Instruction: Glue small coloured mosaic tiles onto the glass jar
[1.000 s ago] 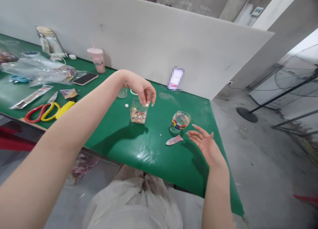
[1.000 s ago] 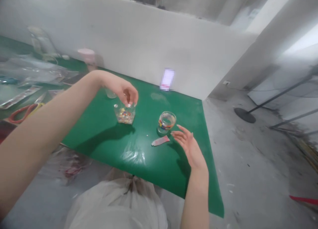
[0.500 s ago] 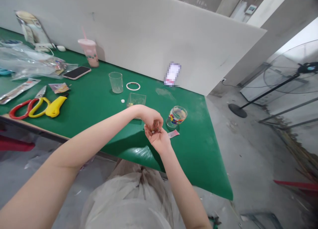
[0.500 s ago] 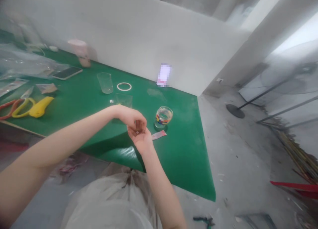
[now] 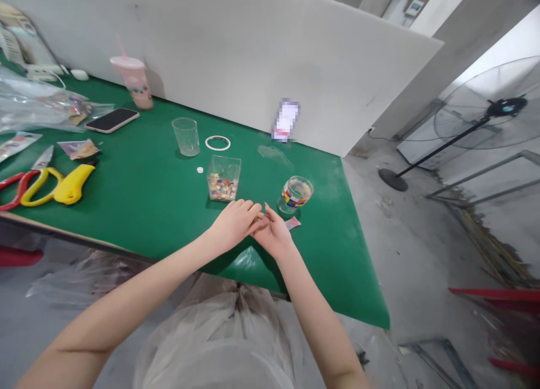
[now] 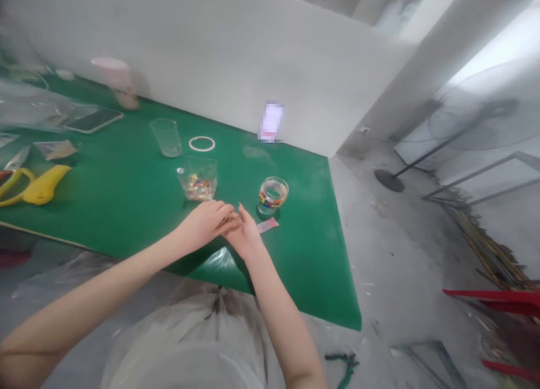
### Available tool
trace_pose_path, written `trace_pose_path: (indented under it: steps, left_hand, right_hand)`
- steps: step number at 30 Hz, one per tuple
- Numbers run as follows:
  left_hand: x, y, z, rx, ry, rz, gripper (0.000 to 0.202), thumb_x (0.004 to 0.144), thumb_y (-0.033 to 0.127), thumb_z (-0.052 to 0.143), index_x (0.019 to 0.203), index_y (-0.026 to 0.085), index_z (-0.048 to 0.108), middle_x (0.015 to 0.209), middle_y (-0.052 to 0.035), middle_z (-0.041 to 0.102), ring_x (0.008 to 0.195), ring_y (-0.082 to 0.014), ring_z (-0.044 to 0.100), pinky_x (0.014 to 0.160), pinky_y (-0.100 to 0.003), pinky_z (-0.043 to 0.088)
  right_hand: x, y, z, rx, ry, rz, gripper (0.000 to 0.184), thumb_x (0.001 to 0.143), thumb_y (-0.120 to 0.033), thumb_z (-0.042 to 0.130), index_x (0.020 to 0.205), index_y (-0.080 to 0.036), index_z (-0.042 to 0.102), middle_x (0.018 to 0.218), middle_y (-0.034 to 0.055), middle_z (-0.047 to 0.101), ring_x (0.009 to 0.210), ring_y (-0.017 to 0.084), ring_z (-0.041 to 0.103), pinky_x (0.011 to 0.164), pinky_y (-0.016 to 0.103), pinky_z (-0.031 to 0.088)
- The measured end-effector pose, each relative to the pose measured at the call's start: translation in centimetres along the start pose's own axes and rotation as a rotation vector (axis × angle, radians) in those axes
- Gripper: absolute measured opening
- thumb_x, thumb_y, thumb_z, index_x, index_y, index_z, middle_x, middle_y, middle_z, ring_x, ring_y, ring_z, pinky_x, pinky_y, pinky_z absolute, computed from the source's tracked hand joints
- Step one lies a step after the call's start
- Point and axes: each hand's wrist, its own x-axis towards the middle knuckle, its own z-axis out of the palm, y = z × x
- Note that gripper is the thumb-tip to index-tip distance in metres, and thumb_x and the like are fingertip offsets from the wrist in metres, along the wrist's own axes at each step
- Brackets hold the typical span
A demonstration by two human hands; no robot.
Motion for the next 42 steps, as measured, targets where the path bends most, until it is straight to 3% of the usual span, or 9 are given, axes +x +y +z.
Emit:
trace_pose_path:
  steps: [6, 14, 19, 23, 27, 30, 36, 39, 42]
  left_hand:
    - [0.0, -0.4, 2.8, 0.11, 0.14, 0.056, 0.024, 0.094, 0.038, 0.048, 0.084, 0.018, 0.057, 0.076, -0.0045, 0.058, 0.072, -0.0197, 0.055, 0.065, -0.03, 0.04]
    - [0.0, 0.6, 3.6, 0.114, 0.256, 0.255, 0.012, 0.091, 0.019, 0.051, 0.08, 0.021, 0.057, 0.075, -0.0035, 0.061, 0.072, -0.0179, 0.055, 0.062, -0.03, 0.039]
    - [-0.4, 1.1, 3.8, 0.065, 0.316, 0.345, 0.017, 0.094, 0.021, 0.045, 0.082, 0.021, 0.058, 0.08, -0.0026, 0.065, 0.077, -0.0161, 0.055, 0.07, -0.03, 0.041]
    - [-0.4, 1.0, 3.7, 0.095, 0.435, 0.272, 0.025, 0.094, 0.019, 0.041, 0.074, 0.022, 0.056, 0.069, -0.0013, 0.062, 0.07, -0.0158, 0.052, 0.067, -0.03, 0.038]
    - [-0.4, 0.7, 3.4, 0.102, 0.512, 0.179, 0.028, 0.094, 0.026, 0.044, 0.068, 0.021, 0.055, 0.066, -0.0032, 0.06, 0.07, -0.0182, 0.05, 0.065, -0.031, 0.035]
    - [-0.3, 0.3, 3.4, 0.081, 0.461, 0.139, 0.029, 0.093, 0.033, 0.047, 0.069, 0.02, 0.055, 0.067, -0.0045, 0.06, 0.068, -0.019, 0.048, 0.063, -0.032, 0.034]
    - [-0.3, 0.0, 3.8, 0.028, 0.343, 0.159, 0.028, 0.095, 0.024, 0.043, 0.07, 0.02, 0.055, 0.071, -0.0044, 0.061, 0.071, -0.0187, 0.05, 0.065, -0.032, 0.034]
    - [-0.1, -0.8, 3.5, -0.15, 0.341, -0.018, 0.028, 0.095, 0.025, 0.038, 0.07, 0.02, 0.05, 0.069, -0.0034, 0.058, 0.069, -0.0177, 0.051, 0.066, -0.03, 0.037]
    - [0.1, -1.9, 2.9, -0.406, 0.389, -0.349, 0.027, 0.096, 0.025, 0.032, 0.073, 0.021, 0.045, 0.064, 0.001, 0.052, 0.061, -0.0143, 0.049, 0.062, -0.026, 0.038]
  right_hand:
    - [-0.8, -0.4, -0.2, -0.032, -0.012, -0.005, 0.049, 0.103, -0.029, 0.024, 0.068, -0.017, 0.057, 0.057, -0.0031, 0.062, 0.043, 0.006, 0.054, 0.055, 0.018, 0.05]
    - [-2.8, -1.0, -0.8, -0.117, -0.026, 0.01, 0.054, 0.102, -0.036, 0.018, 0.078, -0.015, 0.062, 0.064, 0.0011, 0.067, 0.058, 0.011, 0.063, 0.065, 0.024, 0.052]
    - [-3.3, -1.2, -1.1, -0.152, -0.012, 0.003, 0.052, 0.101, -0.033, 0.015, 0.105, -0.012, 0.063, 0.074, 0.0047, 0.07, 0.069, 0.016, 0.066, 0.075, 0.032, 0.054]
    - [-3.4, -1.2, -0.4, -0.113, -0.019, -0.006, 0.054, 0.101, -0.037, 0.015, 0.122, -0.01, 0.056, 0.083, 0.0064, 0.071, 0.067, 0.014, 0.064, 0.077, 0.03, 0.054]
    - [-3.4, -0.9, 0.2, -0.118, -0.062, -0.004, 0.063, 0.1, -0.045, 0.01, 0.122, -0.008, 0.056, 0.088, 0.0085, 0.071, 0.074, 0.016, 0.065, 0.083, 0.034, 0.053]
    - [-3.0, -0.7, 0.1, -0.111, -0.099, 0.004, 0.066, 0.1, -0.049, 0.01, 0.112, -0.008, 0.06, 0.078, 0.0058, 0.069, 0.071, 0.016, 0.065, 0.083, 0.033, 0.053]
    - [-1.9, -0.9, -0.8, -0.169, -0.069, 0.022, 0.064, 0.1, -0.048, 0.01, 0.107, -0.012, 0.062, 0.076, 0.0051, 0.07, 0.071, 0.016, 0.065, 0.081, 0.034, 0.054]
    - [-0.9, -1.4, -0.8, -0.251, 0.016, -0.027, 0.051, 0.1, -0.041, 0.02, 0.1, -0.014, 0.063, 0.079, 0.0059, 0.07, 0.076, 0.015, 0.066, 0.084, 0.033, 0.053]
    - [0.4, -1.6, -0.5, -0.488, 0.127, -0.176, 0.032, 0.096, -0.038, 0.038, 0.098, -0.017, 0.063, 0.095, 0.0059, 0.07, 0.088, 0.015, 0.066, 0.089, 0.033, 0.051]
